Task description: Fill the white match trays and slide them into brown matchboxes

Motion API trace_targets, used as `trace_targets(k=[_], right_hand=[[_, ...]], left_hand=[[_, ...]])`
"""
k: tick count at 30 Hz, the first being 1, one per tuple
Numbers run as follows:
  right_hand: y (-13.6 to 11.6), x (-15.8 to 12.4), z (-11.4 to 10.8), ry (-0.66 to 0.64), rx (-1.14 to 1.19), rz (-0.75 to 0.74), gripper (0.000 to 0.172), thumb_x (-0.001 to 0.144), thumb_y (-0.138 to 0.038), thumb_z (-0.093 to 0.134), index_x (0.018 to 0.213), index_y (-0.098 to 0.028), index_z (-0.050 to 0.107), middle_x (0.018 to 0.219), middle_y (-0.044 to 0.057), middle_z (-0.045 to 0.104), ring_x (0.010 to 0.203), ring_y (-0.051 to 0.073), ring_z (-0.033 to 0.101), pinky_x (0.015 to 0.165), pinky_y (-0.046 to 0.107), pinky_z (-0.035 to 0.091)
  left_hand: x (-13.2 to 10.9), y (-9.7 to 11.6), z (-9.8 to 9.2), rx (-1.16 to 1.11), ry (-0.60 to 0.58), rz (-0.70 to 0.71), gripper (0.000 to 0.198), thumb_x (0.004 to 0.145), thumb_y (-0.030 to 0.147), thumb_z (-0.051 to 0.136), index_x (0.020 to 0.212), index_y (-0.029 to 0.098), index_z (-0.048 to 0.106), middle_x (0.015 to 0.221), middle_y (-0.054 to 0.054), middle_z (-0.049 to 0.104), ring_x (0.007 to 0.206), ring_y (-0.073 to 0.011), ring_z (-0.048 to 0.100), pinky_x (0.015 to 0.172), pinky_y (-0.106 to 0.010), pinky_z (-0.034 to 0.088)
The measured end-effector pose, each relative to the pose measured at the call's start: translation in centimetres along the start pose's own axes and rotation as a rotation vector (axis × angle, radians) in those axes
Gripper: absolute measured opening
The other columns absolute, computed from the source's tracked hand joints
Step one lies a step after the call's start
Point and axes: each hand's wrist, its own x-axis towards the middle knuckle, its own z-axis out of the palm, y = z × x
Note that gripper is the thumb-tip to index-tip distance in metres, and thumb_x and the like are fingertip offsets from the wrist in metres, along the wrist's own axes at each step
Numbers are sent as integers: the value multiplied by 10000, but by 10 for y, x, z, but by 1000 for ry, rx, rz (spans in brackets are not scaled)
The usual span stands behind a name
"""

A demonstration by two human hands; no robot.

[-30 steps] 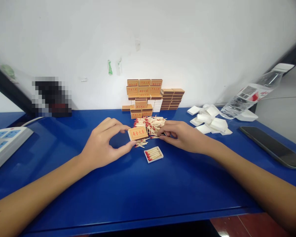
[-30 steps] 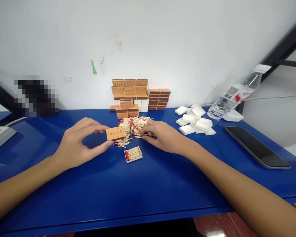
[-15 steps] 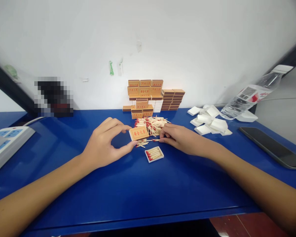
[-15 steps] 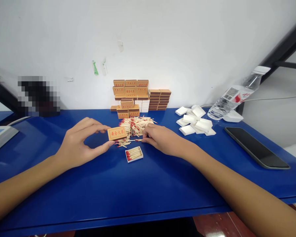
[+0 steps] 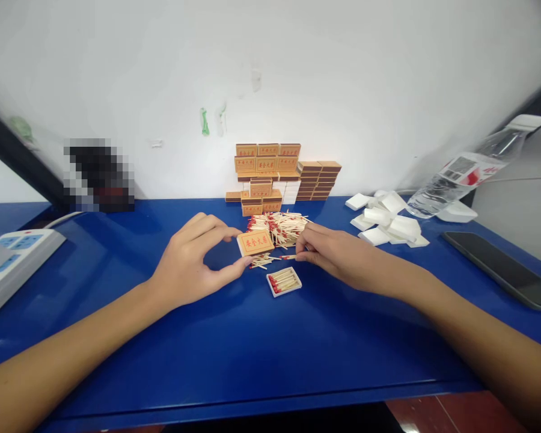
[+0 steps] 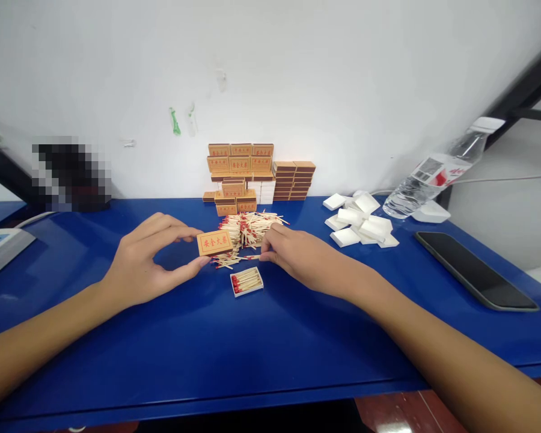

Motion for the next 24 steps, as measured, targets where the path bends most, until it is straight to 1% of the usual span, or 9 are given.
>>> trace_targets(k=[4,7,10,13,19,24], right_hand=[[-17,-3,6,-30,-21,-40,145,1081,-255,486,989,-195,581,1045,73,663,836,194,625,703,308,435],[-22,-4,16,-37,-92,-89,94,1059,-176,512,1012,-186,593,1050,68,658,810,189,630,685,308,421],[-21,-4,24,-23,-171,-115,87,1030,-113,536,1023,-177,594,1062,72,651,791,189,632,665,310,404],[-18,-4,27,-4,-208,-141,111,1010,-77,543,1025,-177,589,1070,72,645,770,182,621,650,308,391],[-17,-5,26,10,-225,-151,125,995,-58,552,1015,-178,581,1042,64,647,754,173,612,645,296,387],[-17,-5,27,25,-224,-153,110,1002,-75,556,1001,-182,580,1037,59,643,739,168,606,631,294,383]], left_hand=[[0,0,1,-1,6,6,258,892,317,787,1093,176,707,908,-47,694,808,-184,613,758,-354,523],[0,0,1,-1,5,9,254,890,315,791,1085,178,702,909,-46,695,809,-183,618,757,-354,524],[0,1,1,3,5,11,255,890,311,793,1086,177,698,915,-47,697,812,-182,618,756,-353,524],[0,0,1,10,4,11,258,889,310,795,1086,172,701,914,-48,697,813,-181,615,756,-354,524],[1,0,0,7,5,22,259,892,307,793,1091,171,700,913,-46,700,810,-179,616,758,-358,527],[1,0,0,9,9,20,264,887,307,797,1094,173,701,915,-49,699,811,-182,615,752,-358,527]])
